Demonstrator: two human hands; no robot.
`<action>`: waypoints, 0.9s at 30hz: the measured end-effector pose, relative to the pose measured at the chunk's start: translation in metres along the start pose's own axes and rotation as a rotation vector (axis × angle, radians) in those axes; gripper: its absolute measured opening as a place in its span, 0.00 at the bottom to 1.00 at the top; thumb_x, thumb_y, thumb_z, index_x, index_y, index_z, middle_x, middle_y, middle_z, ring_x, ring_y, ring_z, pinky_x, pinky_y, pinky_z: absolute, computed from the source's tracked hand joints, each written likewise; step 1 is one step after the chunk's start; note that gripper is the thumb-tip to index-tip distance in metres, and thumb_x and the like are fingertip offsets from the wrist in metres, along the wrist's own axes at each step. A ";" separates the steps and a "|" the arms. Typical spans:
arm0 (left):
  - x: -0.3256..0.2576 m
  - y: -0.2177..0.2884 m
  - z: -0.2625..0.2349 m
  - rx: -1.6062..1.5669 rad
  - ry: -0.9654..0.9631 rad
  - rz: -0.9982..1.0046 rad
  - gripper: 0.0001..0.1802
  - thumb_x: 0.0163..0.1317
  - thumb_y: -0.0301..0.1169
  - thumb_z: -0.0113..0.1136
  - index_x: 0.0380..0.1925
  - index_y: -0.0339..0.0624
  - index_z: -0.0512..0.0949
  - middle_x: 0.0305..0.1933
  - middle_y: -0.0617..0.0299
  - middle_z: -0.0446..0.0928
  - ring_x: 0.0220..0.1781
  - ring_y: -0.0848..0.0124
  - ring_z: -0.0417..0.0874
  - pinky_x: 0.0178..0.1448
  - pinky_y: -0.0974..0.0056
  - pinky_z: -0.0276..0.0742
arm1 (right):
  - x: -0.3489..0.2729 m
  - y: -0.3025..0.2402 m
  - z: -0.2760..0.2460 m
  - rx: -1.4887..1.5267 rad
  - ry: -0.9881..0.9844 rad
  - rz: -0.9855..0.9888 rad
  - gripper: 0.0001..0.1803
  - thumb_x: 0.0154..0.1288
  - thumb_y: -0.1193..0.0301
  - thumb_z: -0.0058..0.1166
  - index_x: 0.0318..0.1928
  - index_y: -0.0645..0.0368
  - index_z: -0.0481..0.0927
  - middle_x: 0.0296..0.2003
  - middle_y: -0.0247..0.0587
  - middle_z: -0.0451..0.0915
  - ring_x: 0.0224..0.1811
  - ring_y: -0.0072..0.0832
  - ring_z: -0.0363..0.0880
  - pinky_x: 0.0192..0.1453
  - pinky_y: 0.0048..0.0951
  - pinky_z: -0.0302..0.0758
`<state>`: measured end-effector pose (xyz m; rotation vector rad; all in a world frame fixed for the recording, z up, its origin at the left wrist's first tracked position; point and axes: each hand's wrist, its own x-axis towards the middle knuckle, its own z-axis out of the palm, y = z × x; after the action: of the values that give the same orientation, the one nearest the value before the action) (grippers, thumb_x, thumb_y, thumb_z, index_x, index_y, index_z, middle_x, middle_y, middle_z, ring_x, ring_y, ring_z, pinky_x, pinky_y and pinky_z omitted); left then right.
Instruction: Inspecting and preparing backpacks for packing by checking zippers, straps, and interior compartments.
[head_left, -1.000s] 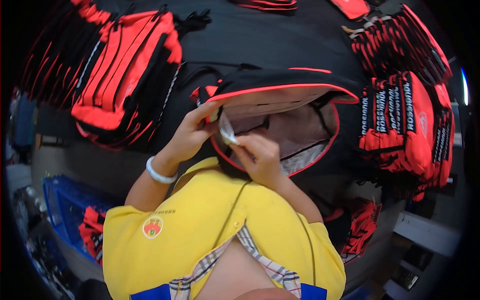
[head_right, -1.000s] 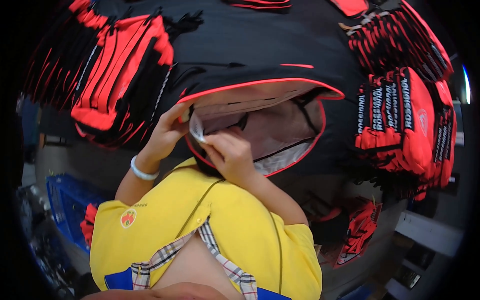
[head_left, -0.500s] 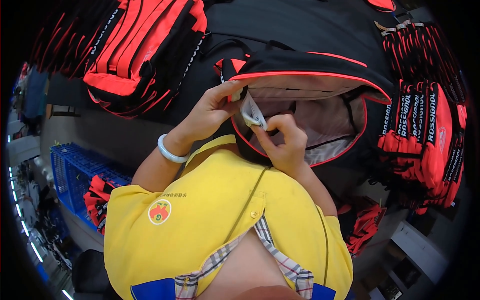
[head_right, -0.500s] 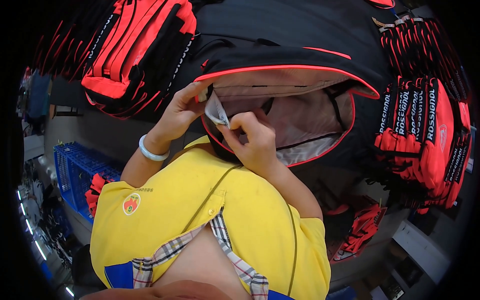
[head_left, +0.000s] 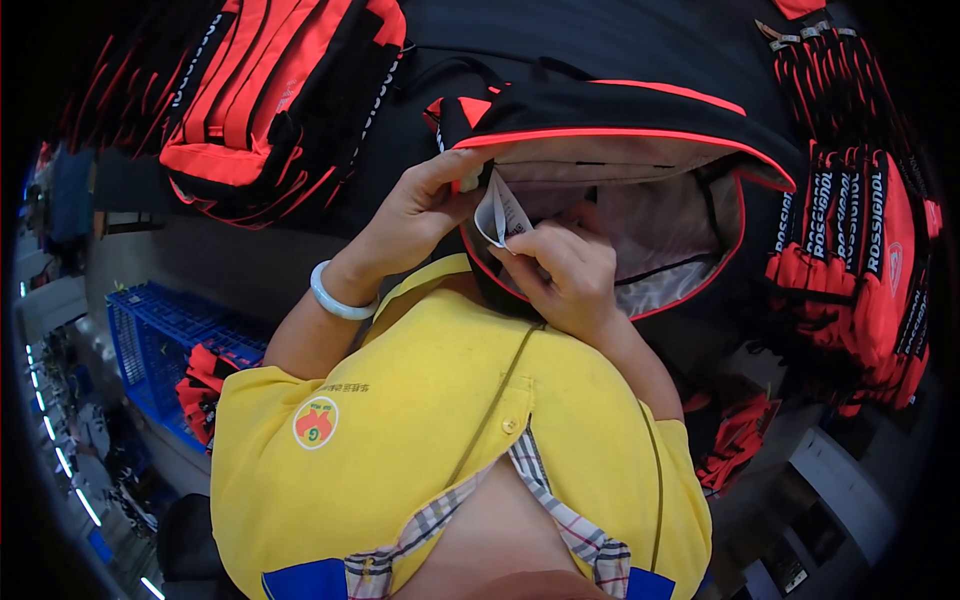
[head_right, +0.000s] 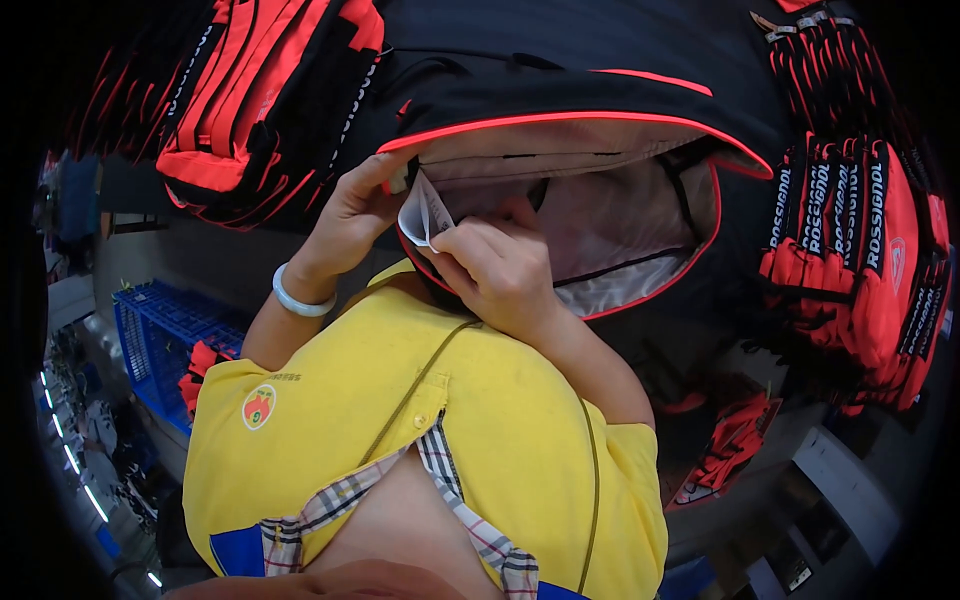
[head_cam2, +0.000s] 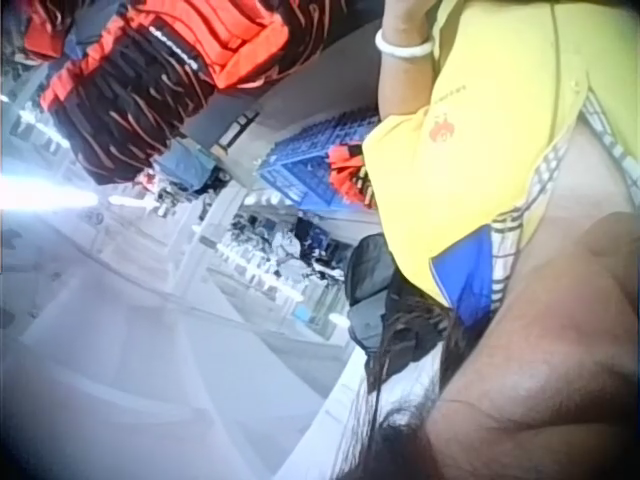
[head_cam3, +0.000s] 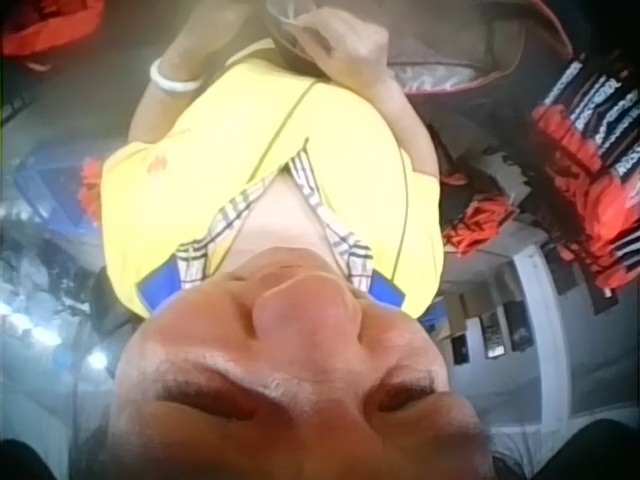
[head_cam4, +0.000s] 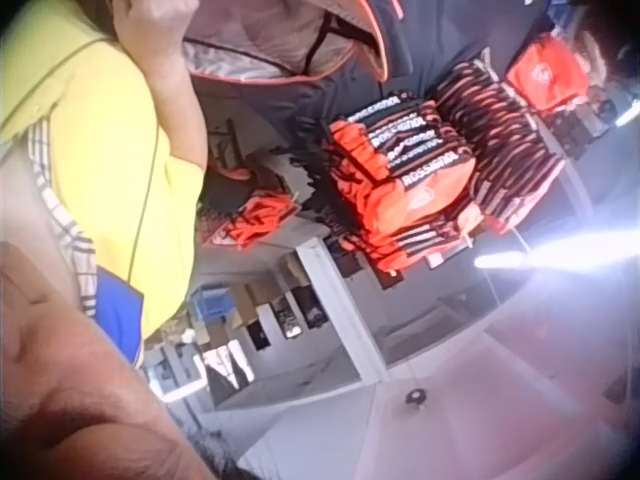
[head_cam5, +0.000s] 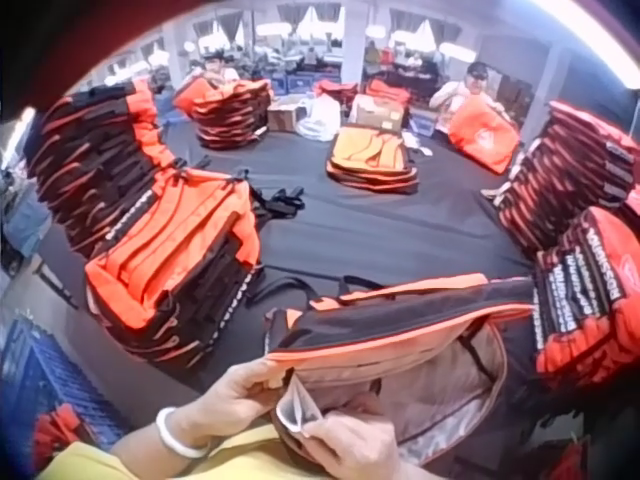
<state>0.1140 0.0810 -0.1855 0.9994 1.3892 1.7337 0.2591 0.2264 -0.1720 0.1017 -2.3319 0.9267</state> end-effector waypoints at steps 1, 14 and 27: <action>0.000 0.000 0.000 0.044 0.020 -0.028 0.31 0.60 0.09 0.49 0.65 0.39 0.70 0.50 0.67 0.74 0.53 0.77 0.74 0.62 0.73 0.67 | -0.001 0.000 0.001 -0.002 0.014 -0.004 0.11 0.48 0.76 0.67 0.29 0.54 0.76 0.21 0.34 0.74 0.22 0.32 0.75 0.38 0.32 0.69; -0.019 -0.006 -0.010 -0.037 0.078 -0.071 0.33 0.57 0.07 0.49 0.65 0.39 0.70 0.60 0.62 0.75 0.62 0.74 0.72 0.66 0.69 0.66 | 0.001 -0.004 0.013 0.128 0.062 -0.033 0.13 0.49 0.80 0.65 0.37 0.58 0.81 0.20 0.35 0.75 0.20 0.31 0.76 0.40 0.33 0.75; -0.014 -0.002 -0.005 0.008 0.070 -0.062 0.32 0.61 0.09 0.50 0.66 0.39 0.69 0.61 0.62 0.75 0.63 0.74 0.72 0.65 0.69 0.66 | -0.008 -0.002 0.003 0.109 0.084 0.163 0.07 0.51 0.79 0.64 0.32 0.58 0.79 0.23 0.38 0.78 0.21 0.30 0.78 0.43 0.31 0.75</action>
<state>0.1161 0.0672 -0.1897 0.8982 1.4570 1.7328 0.2647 0.2215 -0.1776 -0.0830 -2.2376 1.1164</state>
